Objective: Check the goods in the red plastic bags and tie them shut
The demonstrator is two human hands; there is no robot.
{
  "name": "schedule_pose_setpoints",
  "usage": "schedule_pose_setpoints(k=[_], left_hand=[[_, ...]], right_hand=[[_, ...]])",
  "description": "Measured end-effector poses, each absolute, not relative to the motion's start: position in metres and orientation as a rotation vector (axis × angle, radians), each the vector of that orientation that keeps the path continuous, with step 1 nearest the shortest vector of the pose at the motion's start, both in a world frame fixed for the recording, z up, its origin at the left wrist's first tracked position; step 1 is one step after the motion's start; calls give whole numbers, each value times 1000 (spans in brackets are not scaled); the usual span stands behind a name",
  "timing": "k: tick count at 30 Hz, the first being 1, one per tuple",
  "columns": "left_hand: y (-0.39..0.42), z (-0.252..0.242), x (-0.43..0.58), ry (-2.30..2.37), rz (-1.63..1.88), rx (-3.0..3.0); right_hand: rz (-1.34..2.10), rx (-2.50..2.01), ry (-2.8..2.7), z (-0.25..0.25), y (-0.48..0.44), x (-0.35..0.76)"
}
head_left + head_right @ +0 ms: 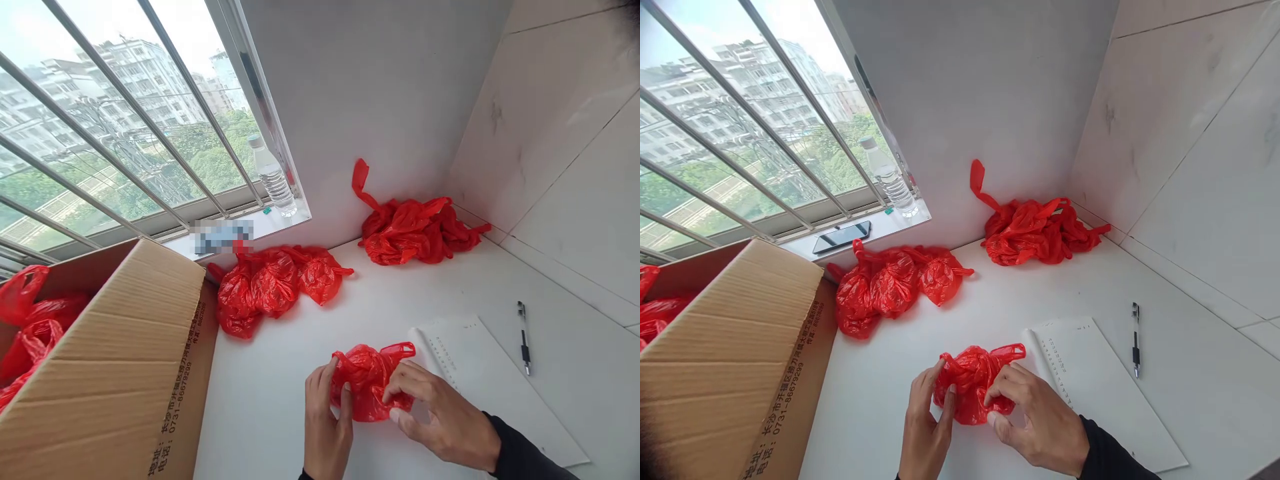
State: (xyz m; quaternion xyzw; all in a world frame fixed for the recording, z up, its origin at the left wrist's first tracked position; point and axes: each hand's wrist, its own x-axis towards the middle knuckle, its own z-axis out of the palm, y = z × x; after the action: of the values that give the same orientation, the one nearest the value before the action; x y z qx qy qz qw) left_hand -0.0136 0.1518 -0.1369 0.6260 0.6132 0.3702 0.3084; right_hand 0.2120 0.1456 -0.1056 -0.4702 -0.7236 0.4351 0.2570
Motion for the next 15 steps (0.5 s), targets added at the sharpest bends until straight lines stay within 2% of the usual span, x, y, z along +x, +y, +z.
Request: schedule_pose_setpoints(k=[4, 9, 15], left_hand=[[137, -127, -4, 1663, 1018, 1479], [126, -126, -4, 1688, 1100, 1352], [122, -113, -10, 1480, 1082, 1377]], right_hand=[[1267, -1406, -1759, -111, 146, 216], [1199, -1593, -1760, -124, 147, 215], [1212, -1580, -1755, -122, 146, 215]])
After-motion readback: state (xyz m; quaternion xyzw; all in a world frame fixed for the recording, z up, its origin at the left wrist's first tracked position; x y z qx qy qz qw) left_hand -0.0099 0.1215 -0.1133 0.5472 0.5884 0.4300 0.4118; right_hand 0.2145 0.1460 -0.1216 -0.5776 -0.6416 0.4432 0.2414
